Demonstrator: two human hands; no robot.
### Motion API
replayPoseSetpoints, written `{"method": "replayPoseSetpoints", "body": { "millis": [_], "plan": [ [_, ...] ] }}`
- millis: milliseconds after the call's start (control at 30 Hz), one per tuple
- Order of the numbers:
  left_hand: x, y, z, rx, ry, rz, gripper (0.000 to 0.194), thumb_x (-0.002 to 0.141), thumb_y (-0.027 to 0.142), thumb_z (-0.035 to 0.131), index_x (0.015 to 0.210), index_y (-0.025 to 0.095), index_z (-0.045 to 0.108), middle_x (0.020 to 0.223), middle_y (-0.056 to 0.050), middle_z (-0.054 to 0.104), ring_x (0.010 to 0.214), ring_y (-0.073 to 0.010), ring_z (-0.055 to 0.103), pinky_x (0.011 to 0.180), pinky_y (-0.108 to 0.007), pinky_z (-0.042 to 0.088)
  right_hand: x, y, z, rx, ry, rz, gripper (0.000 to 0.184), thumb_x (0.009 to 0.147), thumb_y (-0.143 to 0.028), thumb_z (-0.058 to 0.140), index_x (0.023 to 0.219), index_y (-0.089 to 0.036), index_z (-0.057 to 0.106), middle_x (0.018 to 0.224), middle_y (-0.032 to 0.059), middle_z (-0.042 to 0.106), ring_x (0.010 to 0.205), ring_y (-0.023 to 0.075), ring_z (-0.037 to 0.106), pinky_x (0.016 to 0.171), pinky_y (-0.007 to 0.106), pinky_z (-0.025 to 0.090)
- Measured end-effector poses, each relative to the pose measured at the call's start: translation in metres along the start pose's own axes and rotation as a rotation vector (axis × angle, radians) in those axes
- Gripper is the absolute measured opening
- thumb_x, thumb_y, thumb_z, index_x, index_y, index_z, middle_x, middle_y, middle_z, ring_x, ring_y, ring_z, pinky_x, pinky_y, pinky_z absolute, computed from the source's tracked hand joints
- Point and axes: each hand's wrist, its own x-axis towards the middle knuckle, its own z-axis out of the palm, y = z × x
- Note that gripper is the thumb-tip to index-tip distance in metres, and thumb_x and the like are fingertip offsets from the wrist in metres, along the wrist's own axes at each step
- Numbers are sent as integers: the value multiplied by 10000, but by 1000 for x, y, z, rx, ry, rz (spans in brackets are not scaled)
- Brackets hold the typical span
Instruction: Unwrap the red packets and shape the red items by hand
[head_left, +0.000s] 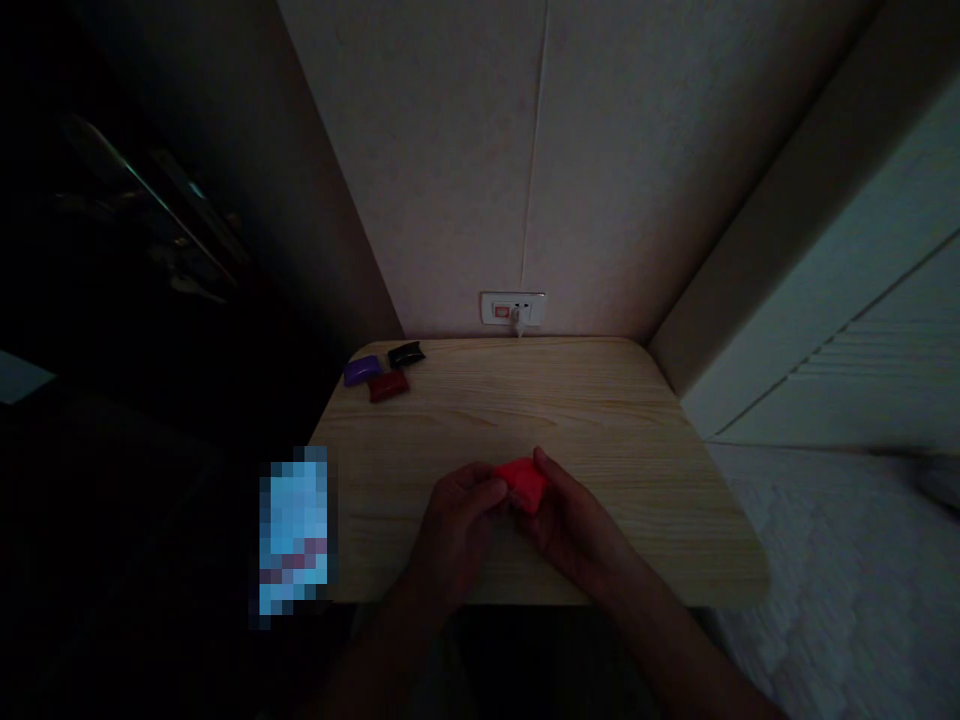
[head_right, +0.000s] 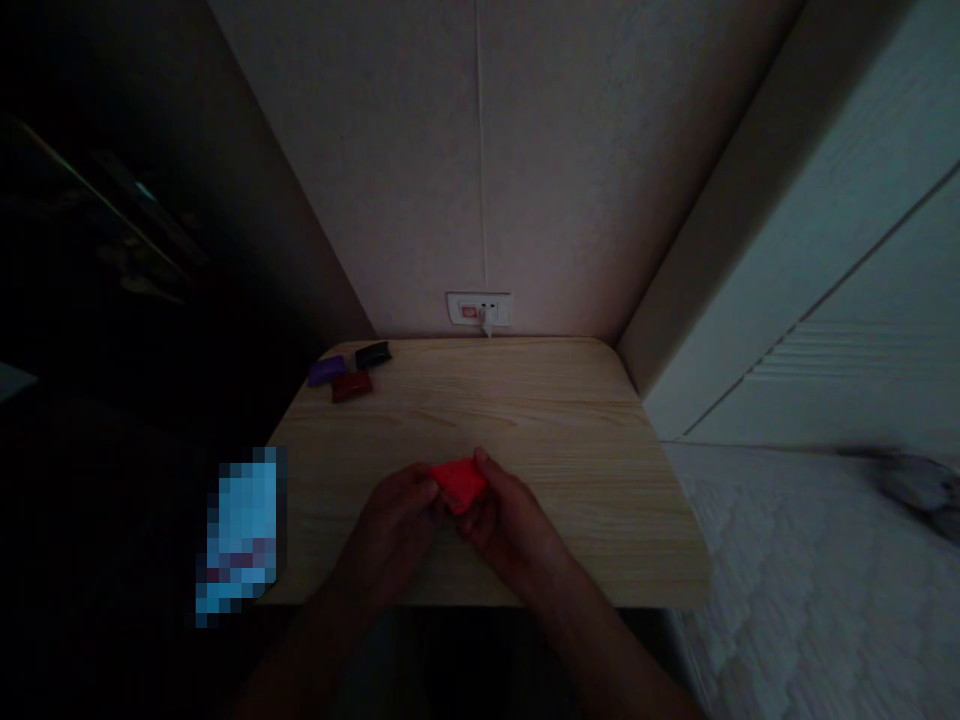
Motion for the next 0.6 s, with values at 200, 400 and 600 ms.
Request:
{"method": "replayPoseSetpoints", "body": {
  "millis": [200,400,600],
  "plan": [
    [5,6,-10,589,265,229,106,736,259,747,721,157,722,683,-17,701,662,-156,602,657,-256,458,-22,3,-2,-924,231,-745,358,786,-379,843,1054,-230,658,830,39,731,685,181,652,635,288,528],
    [2,12,-13,579,245,242,107,751,265,721,717,166,694,663,4,676,645,-148,598,640,-244,461,-25,4,-9,-1028,128,-718,274,837,-395,776,970,-227,606,764,16,666,652,173,601,591,280,477],
    [-1,21,-18,413,-27,90,134,790,283,701,745,167,649,674,18,621,626,-123,533,625,-237,429,-15,-11,-16,-783,-163,-304,258,874,-444,733,901,-190,702,835,36,715,780,186,663,733,301,516]
  ]
}}
